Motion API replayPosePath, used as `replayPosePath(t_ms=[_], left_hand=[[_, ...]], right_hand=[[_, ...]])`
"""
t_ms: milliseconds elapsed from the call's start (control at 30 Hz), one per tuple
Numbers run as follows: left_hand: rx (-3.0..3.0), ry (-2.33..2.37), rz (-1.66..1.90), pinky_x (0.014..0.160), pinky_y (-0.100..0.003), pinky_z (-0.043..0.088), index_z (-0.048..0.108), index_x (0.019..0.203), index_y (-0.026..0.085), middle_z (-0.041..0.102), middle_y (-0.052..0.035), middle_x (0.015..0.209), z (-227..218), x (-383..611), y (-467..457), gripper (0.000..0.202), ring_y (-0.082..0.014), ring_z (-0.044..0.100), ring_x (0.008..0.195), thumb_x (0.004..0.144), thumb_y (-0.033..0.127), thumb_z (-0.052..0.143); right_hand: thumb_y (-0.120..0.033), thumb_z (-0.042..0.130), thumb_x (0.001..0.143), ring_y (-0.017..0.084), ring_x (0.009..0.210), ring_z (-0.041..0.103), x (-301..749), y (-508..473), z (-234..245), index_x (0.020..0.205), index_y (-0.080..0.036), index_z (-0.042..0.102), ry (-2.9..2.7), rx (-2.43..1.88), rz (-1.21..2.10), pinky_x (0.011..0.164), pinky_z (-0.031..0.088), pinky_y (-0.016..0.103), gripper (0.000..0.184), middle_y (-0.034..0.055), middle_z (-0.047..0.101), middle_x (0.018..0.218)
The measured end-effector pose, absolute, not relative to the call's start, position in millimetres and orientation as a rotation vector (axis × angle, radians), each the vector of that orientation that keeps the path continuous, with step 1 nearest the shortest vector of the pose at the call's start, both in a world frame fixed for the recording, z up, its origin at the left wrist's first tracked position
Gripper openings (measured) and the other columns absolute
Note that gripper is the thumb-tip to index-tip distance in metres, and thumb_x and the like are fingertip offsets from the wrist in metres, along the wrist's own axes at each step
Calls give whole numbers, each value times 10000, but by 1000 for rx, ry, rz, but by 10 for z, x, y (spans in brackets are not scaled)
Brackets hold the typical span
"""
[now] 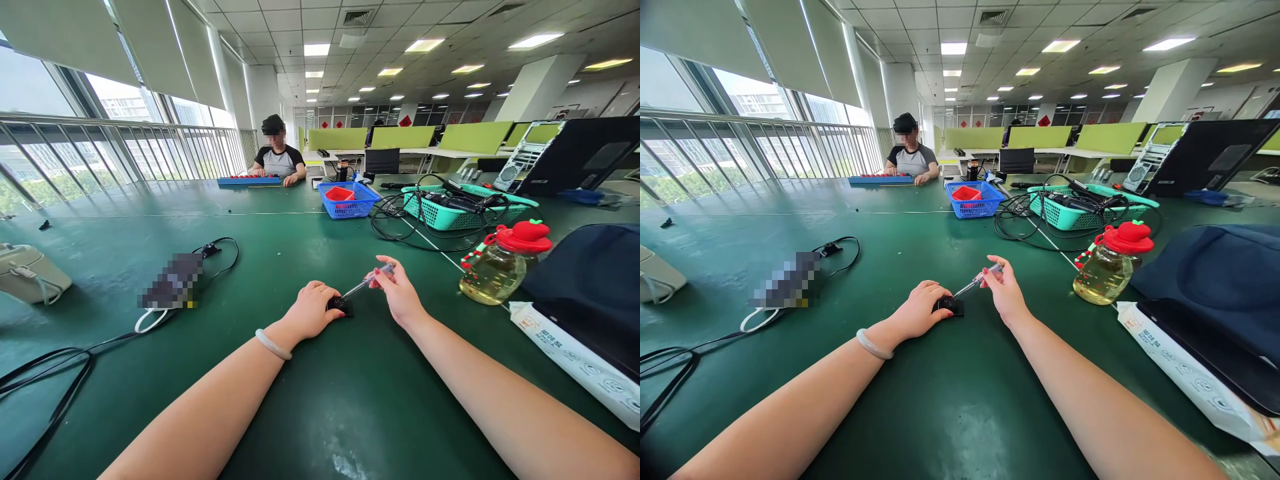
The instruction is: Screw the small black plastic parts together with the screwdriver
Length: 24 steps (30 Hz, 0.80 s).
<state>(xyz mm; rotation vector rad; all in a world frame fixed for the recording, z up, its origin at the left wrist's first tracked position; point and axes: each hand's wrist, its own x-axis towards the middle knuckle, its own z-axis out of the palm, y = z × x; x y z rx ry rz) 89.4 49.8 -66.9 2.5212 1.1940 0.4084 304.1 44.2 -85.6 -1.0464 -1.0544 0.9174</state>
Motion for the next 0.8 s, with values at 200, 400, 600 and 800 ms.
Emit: replayPosePath(t_ms=[200,400,600,800], left_hand=[[2550,1187,400,1116,-459,352,624,1169,238,659,-57,1214,-675,894,498,317,-279,438,1293,878,365,633],[2545,1187,410,1107,-471,354,622,1172,239,659,-56,1215,-707,890,513,313,-281,431,1293,888,370,618],[2565,1171,420,1097,-467,365,622,1173,240,648,-65,1231,-712,888,514,316,-279,437,1282,886,373,623],[2561,1167,417,1107,-462,360,622,1173,237,652,-61,1225,-698,891,509,310,-273,442,1281,885,352,628]], right_hand=[[-546,742,705,182,739,641,3056,460,-893,1104,-267,533,-1022,-1070,933,808,502,402,529,-18,692,785],[-596,799,609,171,675,627,3079,479,-901,1048,-258,579,-957,-1143,971,738,502,369,596,-29,667,740],[-621,811,579,167,655,625,3056,485,-917,1036,-259,589,-944,-1160,933,754,517,381,624,-47,643,711],[-552,827,592,184,715,663,3048,463,-891,1153,-255,534,-918,-1152,1008,810,525,389,700,-34,682,747]])
